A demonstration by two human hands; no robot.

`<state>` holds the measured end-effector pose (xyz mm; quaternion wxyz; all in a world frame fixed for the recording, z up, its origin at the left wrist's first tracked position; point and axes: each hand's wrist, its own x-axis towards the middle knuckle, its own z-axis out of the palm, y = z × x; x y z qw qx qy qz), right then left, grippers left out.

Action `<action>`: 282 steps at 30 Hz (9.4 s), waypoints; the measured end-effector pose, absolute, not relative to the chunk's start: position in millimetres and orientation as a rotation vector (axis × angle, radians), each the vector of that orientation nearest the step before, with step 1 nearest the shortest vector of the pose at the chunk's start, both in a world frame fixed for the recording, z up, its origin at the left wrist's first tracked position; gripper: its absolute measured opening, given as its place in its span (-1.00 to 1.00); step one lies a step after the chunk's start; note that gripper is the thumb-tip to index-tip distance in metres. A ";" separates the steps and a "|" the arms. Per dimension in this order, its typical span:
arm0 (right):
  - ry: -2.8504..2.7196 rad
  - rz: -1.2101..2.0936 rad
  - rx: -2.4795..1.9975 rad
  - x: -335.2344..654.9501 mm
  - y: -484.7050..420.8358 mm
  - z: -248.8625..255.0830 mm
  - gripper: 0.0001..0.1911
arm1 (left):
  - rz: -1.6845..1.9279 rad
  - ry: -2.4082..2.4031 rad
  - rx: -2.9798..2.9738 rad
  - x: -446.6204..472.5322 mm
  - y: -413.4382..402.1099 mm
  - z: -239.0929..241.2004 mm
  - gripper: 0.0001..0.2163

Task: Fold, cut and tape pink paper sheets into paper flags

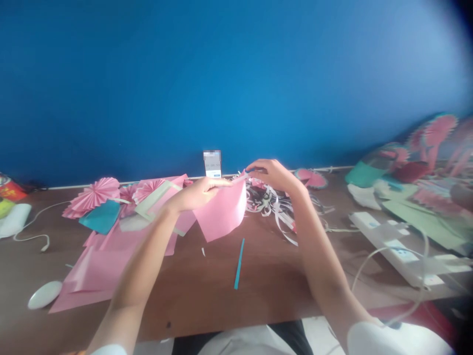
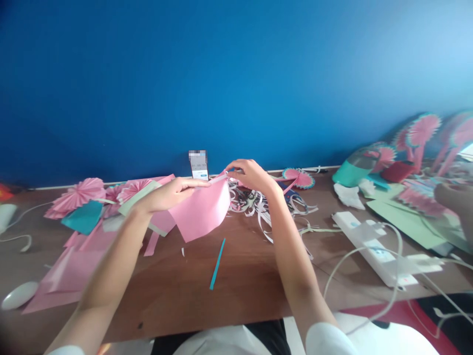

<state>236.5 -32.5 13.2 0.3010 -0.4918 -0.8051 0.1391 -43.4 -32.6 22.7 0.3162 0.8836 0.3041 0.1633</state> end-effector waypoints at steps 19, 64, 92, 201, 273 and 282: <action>-2.195 0.674 -1.289 232.2 -29.2 8.7 -0.54 | 0.410 0.696 2.278 -58.9 -37.5 38.3 -0.65; -2.367 0.162 -1.295 211.1 -50.3 19.8 -0.72 | 0.528 0.891 2.300 -34.1 -25.6 6.8 -0.68; -2.416 0.165 -1.263 193.7 -58.6 23.0 -0.76 | 0.713 0.987 2.343 -19.6 -36.6 6.2 -0.77; -1.813 0.178 -0.945 218.9 -84.3 48.7 -0.85 | 1.168 1.817 2.507 -6.9 96.7 -95.6 -0.50; -1.838 0.133 -0.982 211.5 -82.9 47.3 -0.87 | 1.411 1.688 2.409 -7.5 99.3 -124.1 -0.43; -1.836 0.149 -0.981 211.4 -83.0 47.1 -0.87 | 1.320 1.723 2.459 -9.2 94.5 -124.9 -0.49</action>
